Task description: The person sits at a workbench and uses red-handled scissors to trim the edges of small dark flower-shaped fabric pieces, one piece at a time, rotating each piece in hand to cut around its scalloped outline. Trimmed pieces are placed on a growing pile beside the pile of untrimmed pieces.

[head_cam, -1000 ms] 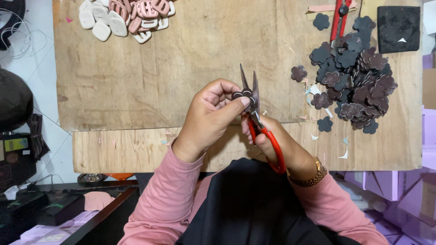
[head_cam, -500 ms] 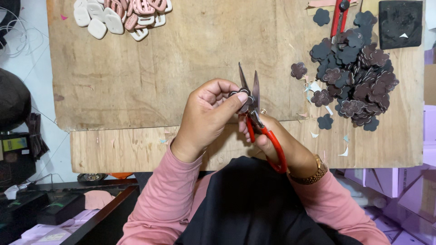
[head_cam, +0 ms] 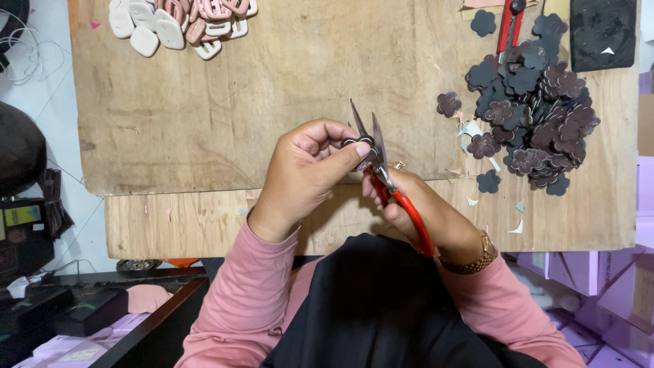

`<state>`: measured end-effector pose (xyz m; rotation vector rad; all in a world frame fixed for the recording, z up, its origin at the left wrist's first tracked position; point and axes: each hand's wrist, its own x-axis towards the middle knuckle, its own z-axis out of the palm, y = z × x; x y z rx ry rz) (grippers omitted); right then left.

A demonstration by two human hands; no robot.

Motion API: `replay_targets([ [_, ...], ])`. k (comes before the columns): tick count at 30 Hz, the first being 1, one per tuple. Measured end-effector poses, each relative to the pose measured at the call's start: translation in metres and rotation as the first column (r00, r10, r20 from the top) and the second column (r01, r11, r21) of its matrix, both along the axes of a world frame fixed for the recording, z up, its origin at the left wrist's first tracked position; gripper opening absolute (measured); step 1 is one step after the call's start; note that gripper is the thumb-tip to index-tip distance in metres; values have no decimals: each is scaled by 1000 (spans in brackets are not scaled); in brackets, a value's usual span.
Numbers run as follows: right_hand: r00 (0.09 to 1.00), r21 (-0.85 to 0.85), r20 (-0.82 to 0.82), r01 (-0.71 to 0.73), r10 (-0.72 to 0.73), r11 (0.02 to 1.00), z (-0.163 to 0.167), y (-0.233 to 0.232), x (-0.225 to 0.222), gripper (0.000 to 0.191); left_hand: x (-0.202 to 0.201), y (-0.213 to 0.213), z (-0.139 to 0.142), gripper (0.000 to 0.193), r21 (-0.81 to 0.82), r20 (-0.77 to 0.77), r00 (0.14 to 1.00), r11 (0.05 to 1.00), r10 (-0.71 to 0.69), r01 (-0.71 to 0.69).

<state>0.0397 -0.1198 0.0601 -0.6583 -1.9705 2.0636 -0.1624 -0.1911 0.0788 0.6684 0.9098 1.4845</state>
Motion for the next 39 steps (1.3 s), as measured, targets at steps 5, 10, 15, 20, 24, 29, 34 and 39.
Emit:
replay_targets([
  [5, 1000, 47, 28, -8, 6, 999, -2, 2, 1, 89, -4, 2, -5, 10, -23, -101, 995, 1000, 18, -21],
  [10, 1000, 11, -2, -19, 19, 1000, 1, 2, 3, 90, -5, 0, -4, 9, -24, 2, 1000, 1000, -20, 20],
  [15, 999, 6, 41, -9, 9, 1000, 0, 1, 0, 90, -7, 0, -2, 9, -26, -30, 999, 1000, -16, 15],
  [20, 999, -35, 32, -12, 13, 999, 0, 0, 0, 91, -6, 1, -2, 9, -15, -44, 999, 1000, -11, 11],
  [24, 1000, 27, 5, -20, 20, 999, 2, 0, 1, 90, -7, 2, -2, 10, -28, -24, 1000, 999, -19, 18],
  [29, 1000, -11, 8, -12, 12, 1000, 1, -1, -2, 89, -6, 1, -6, 11, -26, -93, 996, 1000, 7, -9],
  [34, 1000, -268, 6, 32, -31, 963, -3, -6, -2, 89, -6, 1, -8, 11, -19, -95, 995, 1000, 15, -17],
  [39, 999, -44, -20, 44, -45, 998, -11, -6, -3, 91, -3, 2, -9, 10, -36, -60, 998, 999, 20, -22],
])
